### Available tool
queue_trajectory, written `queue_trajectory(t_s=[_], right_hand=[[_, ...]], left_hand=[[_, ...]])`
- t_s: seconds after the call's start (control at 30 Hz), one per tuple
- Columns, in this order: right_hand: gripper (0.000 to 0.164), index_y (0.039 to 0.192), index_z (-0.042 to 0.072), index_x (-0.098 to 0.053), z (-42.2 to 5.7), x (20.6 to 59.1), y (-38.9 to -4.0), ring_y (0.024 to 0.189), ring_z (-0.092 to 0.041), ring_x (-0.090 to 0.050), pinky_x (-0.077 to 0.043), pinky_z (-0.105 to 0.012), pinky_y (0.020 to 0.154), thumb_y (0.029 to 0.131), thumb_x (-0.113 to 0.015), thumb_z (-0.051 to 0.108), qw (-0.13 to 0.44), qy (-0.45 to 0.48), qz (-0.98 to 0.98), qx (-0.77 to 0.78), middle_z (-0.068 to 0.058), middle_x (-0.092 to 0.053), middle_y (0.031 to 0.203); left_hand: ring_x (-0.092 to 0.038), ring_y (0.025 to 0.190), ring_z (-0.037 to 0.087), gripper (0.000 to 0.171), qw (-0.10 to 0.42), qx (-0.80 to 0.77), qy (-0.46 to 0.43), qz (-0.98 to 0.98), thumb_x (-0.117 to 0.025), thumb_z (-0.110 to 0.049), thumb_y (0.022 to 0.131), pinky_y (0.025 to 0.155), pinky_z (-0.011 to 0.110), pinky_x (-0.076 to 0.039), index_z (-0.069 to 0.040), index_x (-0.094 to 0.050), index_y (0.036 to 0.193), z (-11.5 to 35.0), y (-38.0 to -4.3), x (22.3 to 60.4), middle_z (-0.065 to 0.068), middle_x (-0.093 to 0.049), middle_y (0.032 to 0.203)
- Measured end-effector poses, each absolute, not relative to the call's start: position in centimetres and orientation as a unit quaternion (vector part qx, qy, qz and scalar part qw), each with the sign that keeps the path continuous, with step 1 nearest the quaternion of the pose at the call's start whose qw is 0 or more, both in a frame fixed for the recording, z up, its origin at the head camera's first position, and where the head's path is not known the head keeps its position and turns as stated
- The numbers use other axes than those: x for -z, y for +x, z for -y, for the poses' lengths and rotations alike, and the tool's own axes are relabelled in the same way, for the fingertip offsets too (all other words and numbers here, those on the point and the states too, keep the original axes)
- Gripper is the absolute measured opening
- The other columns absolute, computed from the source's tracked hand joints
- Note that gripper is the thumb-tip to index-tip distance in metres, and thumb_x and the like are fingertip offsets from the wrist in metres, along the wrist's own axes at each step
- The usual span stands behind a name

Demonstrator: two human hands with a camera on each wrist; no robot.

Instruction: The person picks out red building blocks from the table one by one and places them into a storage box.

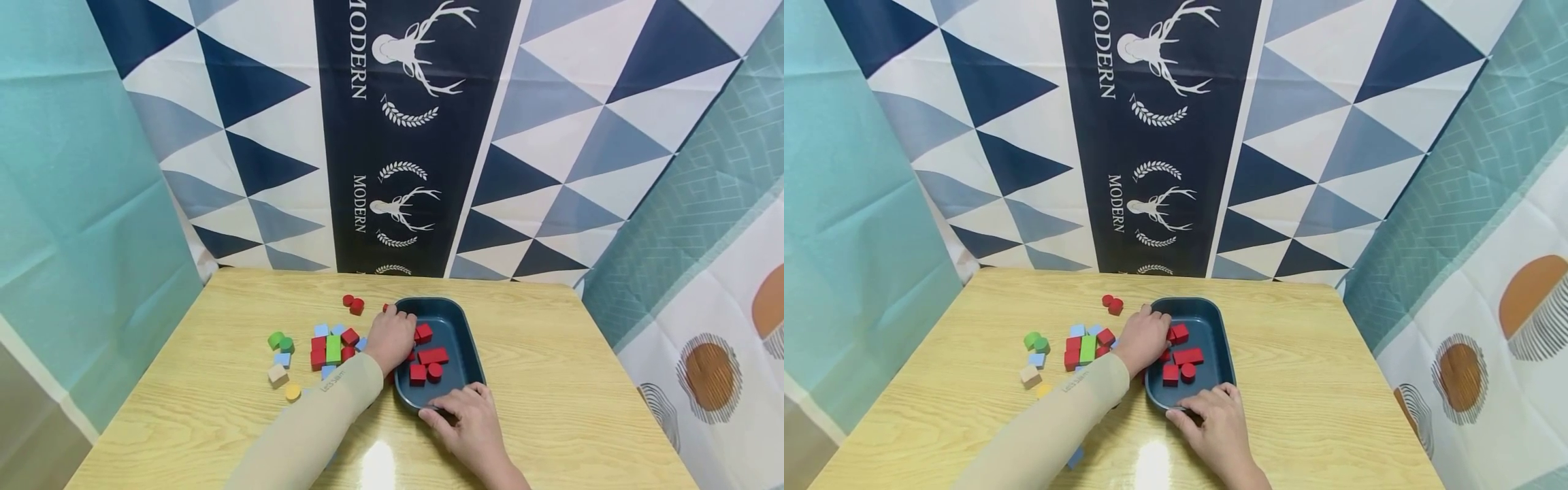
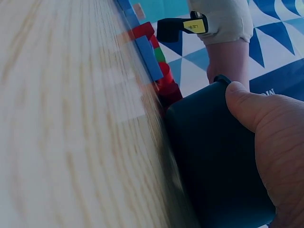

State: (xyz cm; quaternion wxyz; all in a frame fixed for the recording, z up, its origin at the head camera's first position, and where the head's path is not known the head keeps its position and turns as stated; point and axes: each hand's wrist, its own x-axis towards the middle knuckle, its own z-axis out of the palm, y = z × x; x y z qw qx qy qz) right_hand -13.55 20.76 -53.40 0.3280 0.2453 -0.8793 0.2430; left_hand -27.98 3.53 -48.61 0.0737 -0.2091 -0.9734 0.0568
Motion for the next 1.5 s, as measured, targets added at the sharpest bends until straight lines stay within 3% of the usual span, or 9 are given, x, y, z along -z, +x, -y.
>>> queue_trajectory(t_s=[0.5, 0.77, 0.97, 1.17, 1.37, 1.5], right_hand=[[0.018, 0.082, 0.031, -0.079, -20.7, 53.4, -13.5, 0.074, 0.002, -0.053, -0.037, -0.035, 0.090, 0.076, -0.094, 0.038, 0.327, 0.244, 0.879, -0.246, 0.022, -0.067, 0.075], [0.018, 0.082, 0.030, -0.079, -20.8, 53.4, -13.5, 0.074, 0.002, -0.053, -0.037, -0.035, 0.090, 0.076, -0.093, 0.039, 0.334, 0.246, 0.878, -0.239, 0.022, -0.068, 0.075], [0.017, 0.081, 0.031, -0.079, -20.7, 53.3, -13.4, 0.073, 0.004, -0.050, -0.037, -0.034, 0.089, 0.077, -0.093, 0.039, 0.332, 0.242, 0.879, -0.241, 0.024, -0.067, 0.075], [0.017, 0.081, 0.030, -0.079, -20.6, 53.5, -13.3, 0.073, 0.005, -0.051, -0.037, -0.034, 0.089, 0.076, -0.094, 0.037, 0.330, 0.238, 0.881, -0.242, 0.023, -0.068, 0.074], [0.017, 0.081, 0.030, -0.079, -20.6, 53.5, -13.3, 0.073, 0.006, -0.051, -0.037, -0.034, 0.089, 0.076, -0.095, 0.036, 0.325, 0.232, 0.885, -0.240, 0.024, -0.068, 0.074], [0.016, 0.082, 0.031, -0.079, -20.6, 53.4, -13.5, 0.074, 0.006, -0.049, -0.036, -0.033, 0.090, 0.077, -0.094, 0.036, 0.320, 0.232, 0.887, -0.238, 0.024, -0.066, 0.074]], left_hand=[[-0.059, 0.106, 0.020, 0.041, 0.091, -0.060, -0.220, 0.969, -0.069, -0.049, 0.103, 0.090, 0.034, -0.061, -0.017, -0.072, 0.129, -3.4, -27.8, 48.9, 0.002, -0.076, 0.120], [-0.064, 0.105, 0.016, 0.033, 0.076, 0.080, -0.238, 0.965, -0.067, -0.042, 0.105, 0.096, 0.032, -0.061, -0.017, -0.069, 0.126, -1.8, -27.5, 48.2, 0.002, -0.070, 0.119], [-0.068, 0.100, 0.016, 0.018, 0.070, 0.222, -0.228, 0.945, -0.067, -0.030, 0.107, 0.094, 0.036, -0.062, -0.017, -0.070, 0.119, 2.4, -27.0, 46.8, 0.001, -0.071, 0.117], [-0.065, 0.086, 0.015, 0.012, 0.046, 0.320, -0.147, 0.935, -0.068, -0.025, 0.106, 0.087, 0.038, -0.060, -0.018, -0.074, 0.113, 8.9, -26.6, 45.6, 0.000, -0.077, 0.111], [-0.061, 0.089, 0.019, 0.020, -0.011, 0.308, -0.088, 0.947, -0.074, -0.026, 0.103, 0.087, 0.039, -0.059, -0.016, -0.077, 0.120, 13.3, -25.8, 45.6, 0.002, -0.076, 0.119], [-0.067, 0.103, 0.022, 0.032, -0.043, 0.267, -0.109, 0.957, -0.079, -0.031, 0.099, 0.099, 0.046, -0.059, -0.014, -0.077, 0.125, 14.2, -25.1, 46.4, 0.005, -0.075, 0.127]])
